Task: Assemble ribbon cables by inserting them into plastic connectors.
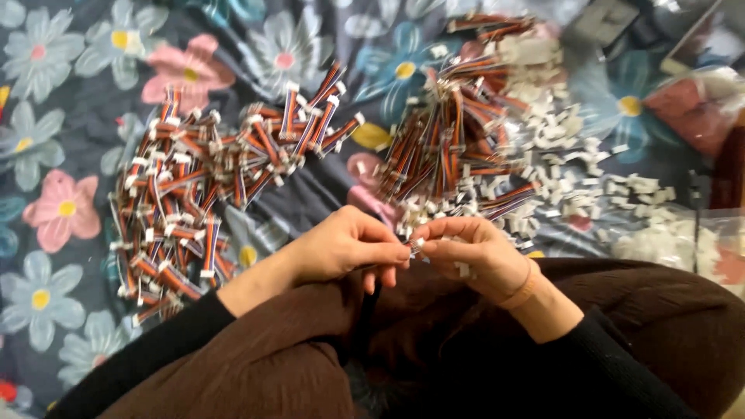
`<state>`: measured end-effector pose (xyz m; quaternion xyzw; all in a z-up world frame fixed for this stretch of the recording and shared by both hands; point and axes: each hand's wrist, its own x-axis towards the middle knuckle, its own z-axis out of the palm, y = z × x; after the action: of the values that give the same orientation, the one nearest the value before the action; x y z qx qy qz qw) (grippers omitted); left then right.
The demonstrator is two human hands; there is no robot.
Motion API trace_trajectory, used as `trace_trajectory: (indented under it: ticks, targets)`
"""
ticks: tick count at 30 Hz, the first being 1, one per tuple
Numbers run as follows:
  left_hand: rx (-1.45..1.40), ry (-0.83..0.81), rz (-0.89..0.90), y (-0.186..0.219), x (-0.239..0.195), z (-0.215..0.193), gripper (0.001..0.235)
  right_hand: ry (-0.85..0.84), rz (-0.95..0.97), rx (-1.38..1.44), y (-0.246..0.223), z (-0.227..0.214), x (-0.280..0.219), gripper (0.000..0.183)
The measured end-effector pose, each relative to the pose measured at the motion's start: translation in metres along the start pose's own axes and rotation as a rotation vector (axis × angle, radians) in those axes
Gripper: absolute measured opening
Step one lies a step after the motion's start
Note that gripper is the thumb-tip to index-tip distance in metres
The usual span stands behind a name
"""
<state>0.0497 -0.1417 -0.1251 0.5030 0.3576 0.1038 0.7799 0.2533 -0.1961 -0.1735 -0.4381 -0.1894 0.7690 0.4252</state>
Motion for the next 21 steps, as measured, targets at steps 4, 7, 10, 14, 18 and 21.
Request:
trace_trajectory:
  ticks: [4, 7, 10, 14, 18, 21]
  targets:
    - [-0.050, -0.011, -0.027, 0.000, 0.006, 0.005, 0.015, 0.019, 0.001, 0.006, 0.002, -0.010, -0.001, 0.020]
    - [-0.032, -0.034, -0.069, 0.005, 0.009, 0.008, 0.015, -0.009, -0.029, 0.023, -0.004, -0.011, -0.004, 0.018]
    - [-0.026, -0.075, -0.106, 0.006, 0.010, 0.010, 0.014, -0.021, -0.028, 0.030, -0.004, -0.014, -0.004, 0.019]
    - [-0.021, -0.071, -0.115, 0.004, 0.015, 0.009, 0.014, -0.045, -0.027, 0.040, -0.004, -0.014, -0.005, 0.018]
    - [-0.013, -0.070, -0.112, 0.003, 0.015, 0.007, 0.015, -0.037, -0.025, 0.054, -0.002, -0.017, -0.004, 0.018]
    - [-0.017, -0.080, -0.102, 0.008, 0.012, 0.007, 0.015, -0.028, -0.018, 0.044, -0.002, -0.017, -0.005, 0.018]
